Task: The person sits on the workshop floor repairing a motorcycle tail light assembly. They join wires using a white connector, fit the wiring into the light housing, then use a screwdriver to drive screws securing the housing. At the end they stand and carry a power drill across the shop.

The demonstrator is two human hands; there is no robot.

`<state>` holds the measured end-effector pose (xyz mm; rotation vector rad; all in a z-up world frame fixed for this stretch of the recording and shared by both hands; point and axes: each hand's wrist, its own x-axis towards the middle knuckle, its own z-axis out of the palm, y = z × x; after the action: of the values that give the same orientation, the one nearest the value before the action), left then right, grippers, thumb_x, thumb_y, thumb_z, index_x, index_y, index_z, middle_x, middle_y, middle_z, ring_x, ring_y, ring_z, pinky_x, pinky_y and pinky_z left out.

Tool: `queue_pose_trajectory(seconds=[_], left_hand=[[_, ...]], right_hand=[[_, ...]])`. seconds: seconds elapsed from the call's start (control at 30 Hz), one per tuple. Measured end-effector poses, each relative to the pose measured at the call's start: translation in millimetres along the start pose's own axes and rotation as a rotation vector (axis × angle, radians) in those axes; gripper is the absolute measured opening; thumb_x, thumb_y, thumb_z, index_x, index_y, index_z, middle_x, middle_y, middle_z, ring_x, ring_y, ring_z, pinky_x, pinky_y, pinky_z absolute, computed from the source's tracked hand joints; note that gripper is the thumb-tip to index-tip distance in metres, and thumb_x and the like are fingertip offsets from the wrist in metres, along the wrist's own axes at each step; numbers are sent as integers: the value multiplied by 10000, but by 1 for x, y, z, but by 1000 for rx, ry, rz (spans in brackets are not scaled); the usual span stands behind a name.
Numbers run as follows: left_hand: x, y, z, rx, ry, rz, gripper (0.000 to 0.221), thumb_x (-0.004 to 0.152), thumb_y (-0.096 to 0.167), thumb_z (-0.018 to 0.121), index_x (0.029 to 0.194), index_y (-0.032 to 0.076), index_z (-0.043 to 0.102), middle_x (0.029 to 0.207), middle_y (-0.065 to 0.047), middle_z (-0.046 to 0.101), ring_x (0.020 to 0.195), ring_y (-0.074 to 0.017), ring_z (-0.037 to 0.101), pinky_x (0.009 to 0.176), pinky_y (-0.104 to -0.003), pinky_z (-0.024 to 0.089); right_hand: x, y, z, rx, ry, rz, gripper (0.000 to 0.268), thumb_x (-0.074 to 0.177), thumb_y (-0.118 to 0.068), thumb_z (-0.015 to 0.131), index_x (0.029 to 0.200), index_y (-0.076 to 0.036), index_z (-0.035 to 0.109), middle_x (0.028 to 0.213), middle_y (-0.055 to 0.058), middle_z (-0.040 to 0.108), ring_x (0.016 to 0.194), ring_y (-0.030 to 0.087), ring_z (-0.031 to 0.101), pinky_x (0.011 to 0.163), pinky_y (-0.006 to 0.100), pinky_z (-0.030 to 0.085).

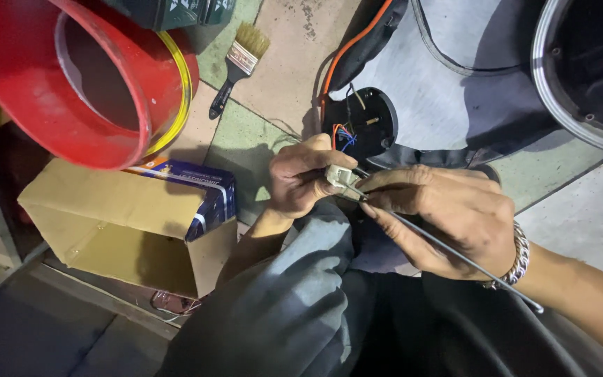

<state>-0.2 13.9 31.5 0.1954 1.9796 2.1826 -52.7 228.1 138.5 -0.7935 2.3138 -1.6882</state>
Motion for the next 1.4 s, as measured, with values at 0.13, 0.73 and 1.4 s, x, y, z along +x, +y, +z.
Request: queue_pose_trajectory(seconds=[0.13,0.73,1.4], left_hand=[[-2,-2,-1,87,-13,45,290,998,366,659,1055,90,729,744,-30,523,671,-173,436,622,-308,357],[-8,-4,-4,203,-64,70,192,959,268,736,1075,116,741,684,10,415,654,-170,410,648,-333,340],[-9,7,6,205,45,261,355,930,19,760,1257,129,676,710,-5,682,478,-86,416,455,-259,343]], right_hand=[[5,-2,-4,-20,-10,-3,82,946,-47,674,912,26,691,976,159,743,809,240,759,727,315,612],[4,0,-10,108,-52,1,158,970,-84,579,969,51,661,982,182,716,823,288,746,711,335,578],[-10,26,-8,222,-71,131,64,871,-71,704,813,-47,716,847,86,794,611,117,756,401,165,569]])
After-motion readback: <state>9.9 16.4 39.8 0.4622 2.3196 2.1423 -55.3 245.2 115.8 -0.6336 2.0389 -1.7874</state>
